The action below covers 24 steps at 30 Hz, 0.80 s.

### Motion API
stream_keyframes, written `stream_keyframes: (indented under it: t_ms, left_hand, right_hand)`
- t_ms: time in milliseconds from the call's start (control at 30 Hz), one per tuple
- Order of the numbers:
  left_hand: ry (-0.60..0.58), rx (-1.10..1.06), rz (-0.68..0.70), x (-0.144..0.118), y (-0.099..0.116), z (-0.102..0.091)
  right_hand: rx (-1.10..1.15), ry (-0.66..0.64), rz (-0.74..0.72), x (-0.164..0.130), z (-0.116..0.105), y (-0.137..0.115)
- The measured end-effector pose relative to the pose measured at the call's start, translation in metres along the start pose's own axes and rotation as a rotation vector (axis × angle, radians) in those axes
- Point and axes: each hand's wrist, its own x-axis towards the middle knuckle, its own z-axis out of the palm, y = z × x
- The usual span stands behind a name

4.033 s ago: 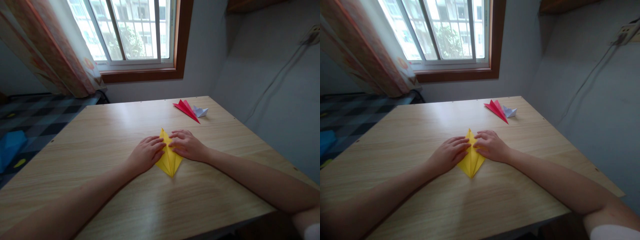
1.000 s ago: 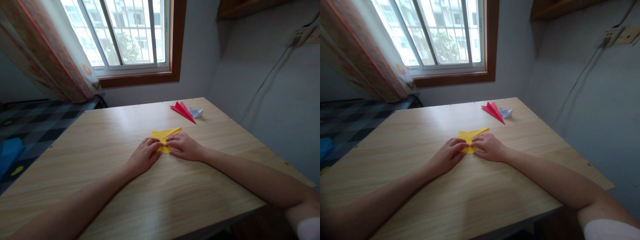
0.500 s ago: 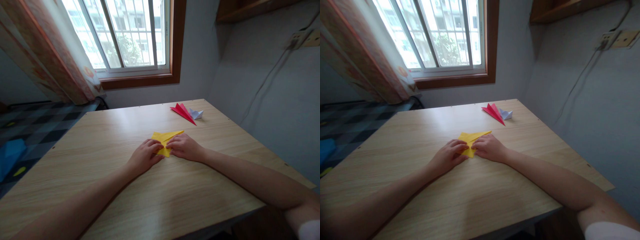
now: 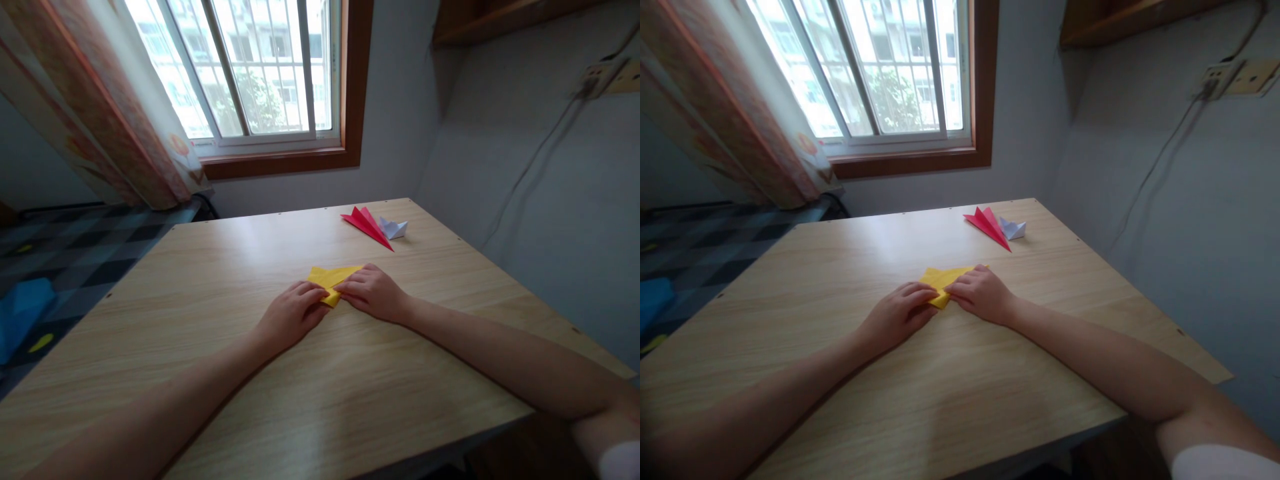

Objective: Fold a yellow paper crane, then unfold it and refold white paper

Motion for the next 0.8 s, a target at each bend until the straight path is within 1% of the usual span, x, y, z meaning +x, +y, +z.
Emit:
stream_keyframes:
  t_ms: [100,200,400,500,600,700,800]
  left_hand:
    - [0.015,-0.015,-0.016,0.0,-0.001,0.001]
    - [0.036,-0.026,-0.034,0.0,-0.002,0.001]
    - [0.083,-0.1,-0.093,0.001,0.001,-0.004]
    - [0.108,-0.199,-0.152,0.001,-0.001,-0.005]
    - [0.187,-0.305,-0.261,0.001,-0.006,-0.003]
    - [0.306,-0.488,-0.369,0.002,-0.01,-0.001]
    - [0.36,-0.712,-0.419,0.004,-0.009,-0.001]
  right_hand:
    - [0.056,0.018,-0.015,0.0,-0.001,0.0]
    - [0.097,0.044,-0.065,-0.001,-0.002,-0.001]
    - [0.088,0.18,-0.149,-0.001,-0.006,-0.007]
    - [-0.012,0.261,-0.159,-0.002,-0.011,-0.012]
    - [-0.134,0.34,-0.206,-0.004,-0.017,-0.018]
    - [-0.188,0.342,-0.293,-0.005,-0.019,-0.022]
    - [-0.203,0.321,-0.331,-0.004,-0.019,-0.023]
